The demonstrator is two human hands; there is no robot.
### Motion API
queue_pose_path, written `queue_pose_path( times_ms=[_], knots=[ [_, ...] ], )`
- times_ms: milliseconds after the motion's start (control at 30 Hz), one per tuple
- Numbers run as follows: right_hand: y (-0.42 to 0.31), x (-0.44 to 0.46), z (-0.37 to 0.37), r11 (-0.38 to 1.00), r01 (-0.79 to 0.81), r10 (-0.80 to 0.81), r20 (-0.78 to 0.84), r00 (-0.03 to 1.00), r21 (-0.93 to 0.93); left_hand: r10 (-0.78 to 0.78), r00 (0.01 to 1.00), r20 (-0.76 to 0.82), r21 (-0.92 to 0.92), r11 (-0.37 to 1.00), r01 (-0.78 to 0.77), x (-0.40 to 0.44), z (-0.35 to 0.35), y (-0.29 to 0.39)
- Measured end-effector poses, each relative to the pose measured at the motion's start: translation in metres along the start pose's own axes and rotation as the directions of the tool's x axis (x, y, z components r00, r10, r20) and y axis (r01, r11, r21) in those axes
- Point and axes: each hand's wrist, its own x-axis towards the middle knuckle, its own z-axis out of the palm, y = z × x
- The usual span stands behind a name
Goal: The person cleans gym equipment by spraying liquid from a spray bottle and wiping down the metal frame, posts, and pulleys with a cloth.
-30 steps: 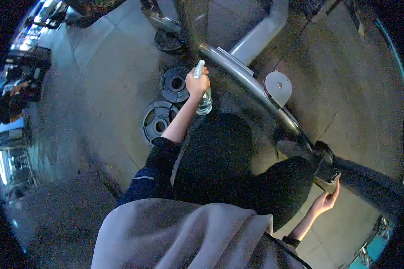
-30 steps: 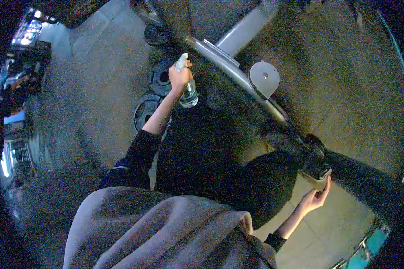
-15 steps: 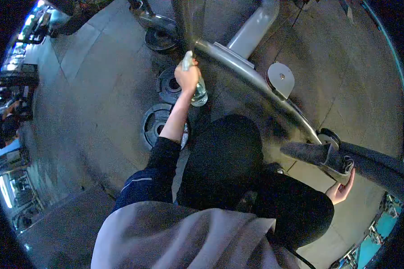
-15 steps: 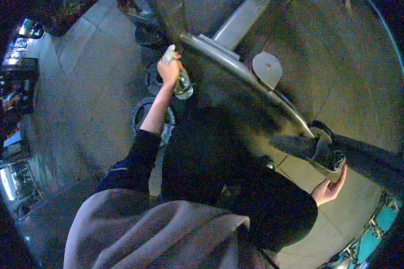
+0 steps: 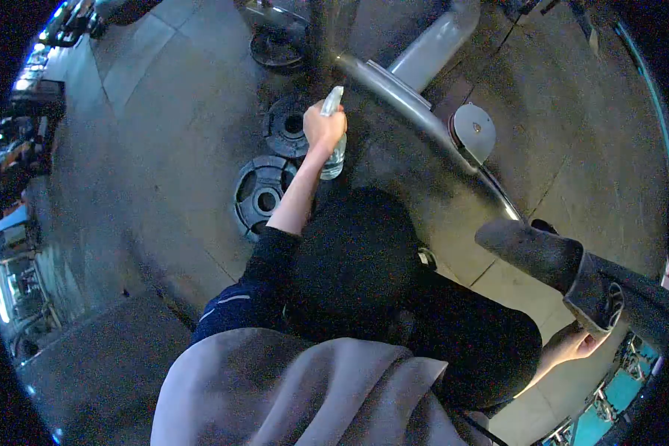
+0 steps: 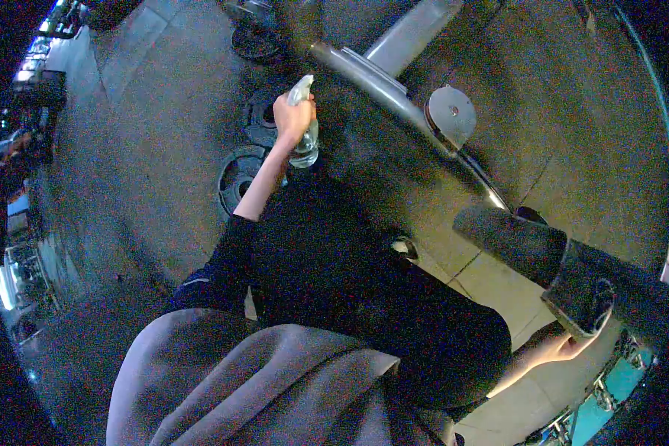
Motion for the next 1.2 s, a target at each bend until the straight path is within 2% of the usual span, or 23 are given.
queue_pose_path(
  times_ms=[67,133,200,233,267,333,400,433,467,500,533,600,633,667,700,833,900,933,1000,1067,1133,1200],
  knots=[
    [0.004,-0.004,0.003,0.993,0.095,-0.089,0.089,0.992,-0.063,0.103,0.995,-0.009,-0.081,0.991,-0.103,-0.005,0.001,0.002],
    [0.009,-0.010,0.007,0.995,0.064,-0.056,0.089,0.994,-0.082,0.124,0.992,-0.013,-0.032,0.992,-0.125,-0.012,0.003,0.006],
    [0.005,-0.013,0.013,0.998,0.059,-0.063,0.142,0.988,0.035,-0.064,0.982,0.179,0.032,0.998,0.059,-0.022,-0.004,0.018],
    [0.004,-0.013,0.015,0.995,0.098,-0.097,0.159,0.983,0.001,0.029,0.991,0.129,0.133,0.990,-0.046,-0.032,-0.007,0.027],
    [0.001,-0.015,0.017,0.995,0.099,-0.098,0.165,0.981,0.001,0.010,0.985,0.174,0.104,0.994,-0.029,-0.023,0.005,0.003],
    [-0.009,-0.018,0.024,1.000,0.008,-0.010,0.169,0.985,0.012,0.104,0.975,0.196,0.182,0.973,-0.140,-0.036,0.003,0.015],
    [-0.015,-0.019,0.025,0.999,-0.005,0.000,0.165,0.986,0.034,0.120,0.967,0.226,0.119,0.982,-0.149,-0.039,0.014,0.005],
    [-0.020,-0.021,0.026,1.000,0.013,-0.014,0.173,0.985,0.009,0.090,0.970,0.226,-0.029,0.996,-0.086,-0.039,0.023,0.002],
    [-0.023,-0.022,0.027,0.999,0.027,-0.023,0.182,0.983,-0.019,0.087,0.969,0.229,-0.031,0.996,-0.082,-0.040,0.028,-0.003],
    [-0.022,-0.022,0.028,0.998,-0.018,0.008,0.188,0.982,0.052,0.182,0.955,0.235,-0.026,0.983,-0.181,-0.047,0.023,0.006],
    [-0.024,-0.023,0.028,0.999,-0.017,0.007,0.189,0.982,0.047,0.275,0.930,0.242,-0.023,0.960,-0.278,-0.051,0.021,0.012],
    [-0.030,-0.027,0.030,0.997,-0.074,0.066,0.203,0.977,0.032,0.237,0.935,0.262,-0.039,0.971,-0.235,-0.057,0.022,0.016],
    [-0.023,-0.027,0.025,0.988,-0.109,0.083,0.221,0.972,0.107,0.215,0.932,0.292,-0.026,0.976,-0.217,-0.059,0.022,0.021],
    [-0.022,-0.029,0.023,0.989,-0.110,0.086,0.219,0.972,0.100,0.194,0.927,0.321,-0.011,0.980,-0.201,-0.063,0.021,0.026],
    [-0.022,-0.030,0.023,0.984,-0.131,0.096,0.258,0.961,0.123,0.222,0.925,0.308,0.093,0.961,-0.262,-0.069,0.016,0.037],
    [-0.009,-0.031,0.016,0.974,-0.150,0.086,0.342,0.936,0.168,0.259,0.920,0.294,0.084,0.952,-0.295,-0.072,0.022,0.035],
    [-0.009,-0.032,0.016,0.968,-0.187,0.116,0.363,0.925,0.166,0.373,0.866,0.332,0.056,0.909,-0.413,-0.079,0.018,0.035],
    [-0.012,-0.033,0.016,0.968,-0.187,0.117,0.364,0.924,0.165,0.372,0.866,0.333,0.057,0.909,-0.412,-0.082,0.017,0.037],
    [-0.021,-0.032,0.019,0.974,-0.192,0.132,0.382,0.915,0.123,0.233,0.859,0.456,0.148,0.932,-0.331,-0.086,0.014,0.043],
    [-0.022,-0.031,0.019,0.976,-0.193,0.140,0.380,0.914,0.102,0.266,0.857,0.441,0.166,0.914,-0.369,-0.093,0.012,0.047],
    [-0.019,-0.034,0.023,0.981,-0.171,0.126,0.372,0.919,0.089,0.214,0.892,0.399,0.096,0.957,-0.273,-0.092,0.014,0.046],
    [-0.019,-0.034,0.027,0.991,-0.099,0.053,0.402,0.914,0.095,0.237,0.877,0.419,0.080,0.952,-0.296,-0.076,0.018,0.031]
  ],
)
